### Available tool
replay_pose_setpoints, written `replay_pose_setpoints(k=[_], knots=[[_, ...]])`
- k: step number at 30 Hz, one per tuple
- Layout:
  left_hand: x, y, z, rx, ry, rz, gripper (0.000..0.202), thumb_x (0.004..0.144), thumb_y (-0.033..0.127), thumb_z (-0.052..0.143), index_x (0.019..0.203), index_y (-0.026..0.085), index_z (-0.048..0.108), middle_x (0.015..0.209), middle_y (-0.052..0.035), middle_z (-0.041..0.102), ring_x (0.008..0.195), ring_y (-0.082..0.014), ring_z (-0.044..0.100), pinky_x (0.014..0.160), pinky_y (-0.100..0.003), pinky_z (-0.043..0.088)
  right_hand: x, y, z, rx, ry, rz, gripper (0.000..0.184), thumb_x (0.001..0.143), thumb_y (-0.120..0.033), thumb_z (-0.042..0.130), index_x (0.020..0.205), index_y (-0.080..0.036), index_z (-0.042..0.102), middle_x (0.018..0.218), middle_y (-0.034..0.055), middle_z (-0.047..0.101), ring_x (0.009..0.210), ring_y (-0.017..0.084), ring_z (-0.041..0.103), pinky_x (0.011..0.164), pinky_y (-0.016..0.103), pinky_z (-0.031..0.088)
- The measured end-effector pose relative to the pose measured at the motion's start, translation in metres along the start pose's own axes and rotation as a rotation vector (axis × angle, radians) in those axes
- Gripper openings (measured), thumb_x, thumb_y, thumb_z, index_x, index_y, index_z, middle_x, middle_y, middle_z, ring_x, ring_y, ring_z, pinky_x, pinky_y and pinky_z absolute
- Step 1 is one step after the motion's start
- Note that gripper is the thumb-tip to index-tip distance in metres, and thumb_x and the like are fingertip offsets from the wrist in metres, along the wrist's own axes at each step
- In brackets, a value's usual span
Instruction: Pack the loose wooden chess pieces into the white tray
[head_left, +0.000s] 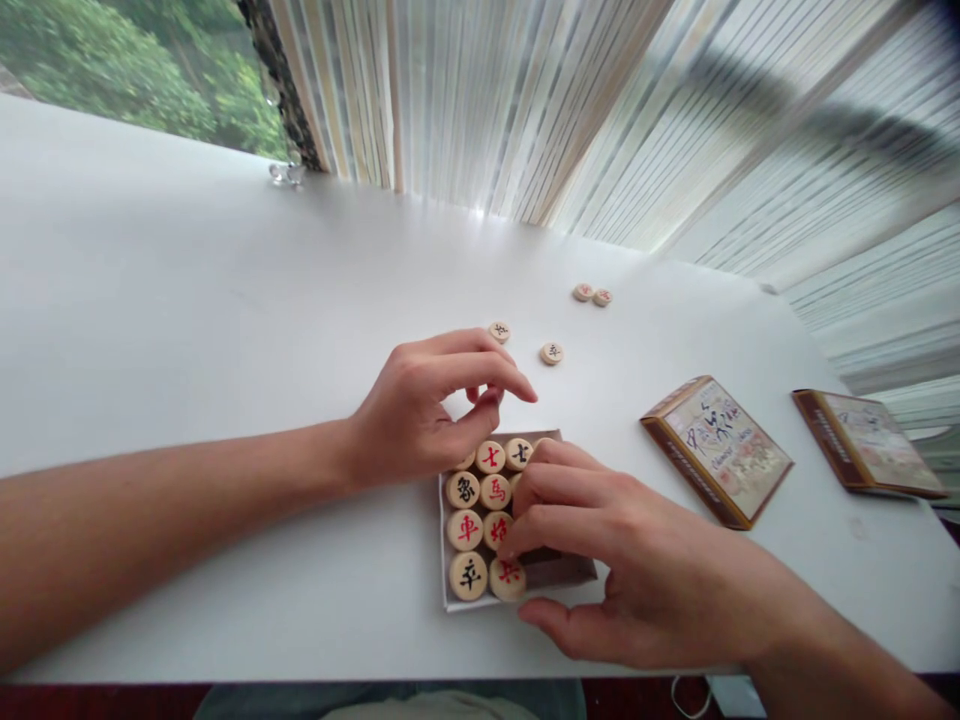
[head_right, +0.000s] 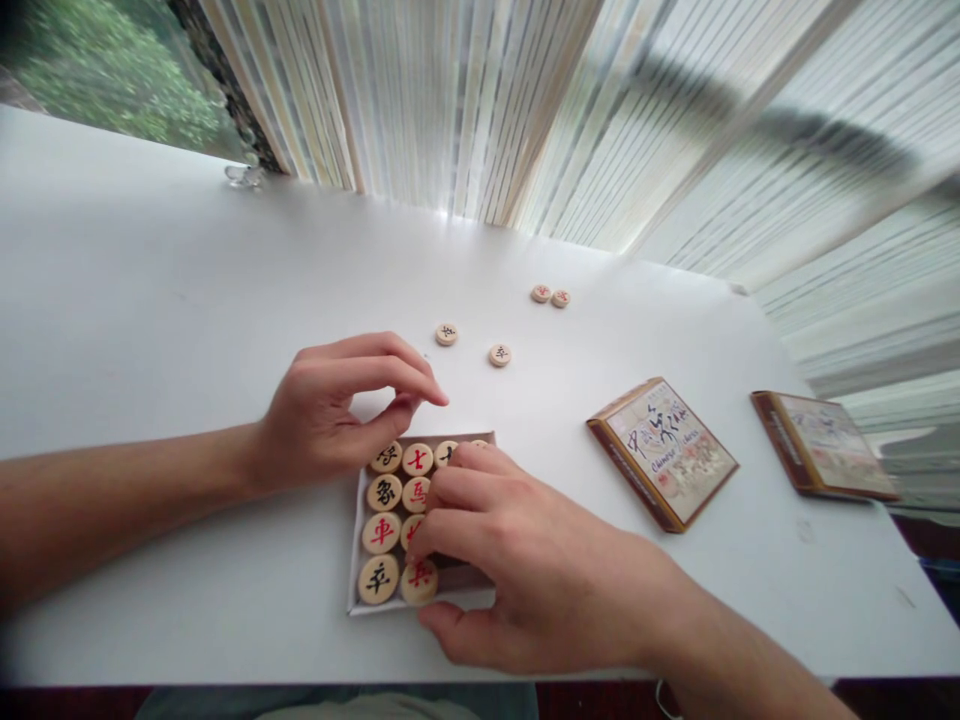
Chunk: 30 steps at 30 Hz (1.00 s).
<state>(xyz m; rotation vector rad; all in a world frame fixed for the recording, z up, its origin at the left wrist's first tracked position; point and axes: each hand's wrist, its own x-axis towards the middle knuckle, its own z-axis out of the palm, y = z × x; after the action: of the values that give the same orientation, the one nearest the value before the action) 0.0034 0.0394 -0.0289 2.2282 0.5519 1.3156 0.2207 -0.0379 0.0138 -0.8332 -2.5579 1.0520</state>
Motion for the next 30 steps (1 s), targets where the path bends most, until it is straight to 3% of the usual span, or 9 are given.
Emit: replay_pose_setpoints(k=[9,19,30], knots=[[0.0004,0.0016,-0.0007,0.012,-0.007,-0.020,0.030,0.085,-0.006,0.059,0.093,0.016,0.078,0.091,-0.0041,0.077,0.083,-0.0139,0.070,0.073,-0.026,0.057,0.0021,0.0019,0.0001,0.052,-0.002,-0.078,0.008,0.093,-0.009,0.073,0.093,-0.016,0.076,0.085,0.0015,0.070,0.086,0.016,0.059,0.094,0.035,0.046],[0.0007,0.0017,-0.0007,0.018,0.004,-0.007,0.030,0.085,-0.006,0.060,0.092,0.017,0.077,0.090,-0.0035,0.077,0.082,-0.0135,0.070,0.074,-0.026,0.057,0.0023,0.0007,0.0057,-0.082,0.018,-0.112,0.011,0.095,-0.008,0.070,0.093,-0.015,0.079,0.082,0.0034,0.073,0.084,0.019,0.057,0.089,0.038,0.045],[0.0004,0.0021,-0.0004,0.008,-0.002,-0.016,0.030,0.085,-0.006,0.060,0.093,0.018,0.077,0.090,-0.0038,0.077,0.082,-0.0143,0.070,0.074,-0.027,0.057,0.0006,-0.0043,0.0054,-0.132,-0.049,-0.094,0.016,0.095,-0.016,0.067,0.080,-0.016,0.074,0.081,0.0045,0.065,0.082,0.020,0.053,0.087,0.039,0.046]])
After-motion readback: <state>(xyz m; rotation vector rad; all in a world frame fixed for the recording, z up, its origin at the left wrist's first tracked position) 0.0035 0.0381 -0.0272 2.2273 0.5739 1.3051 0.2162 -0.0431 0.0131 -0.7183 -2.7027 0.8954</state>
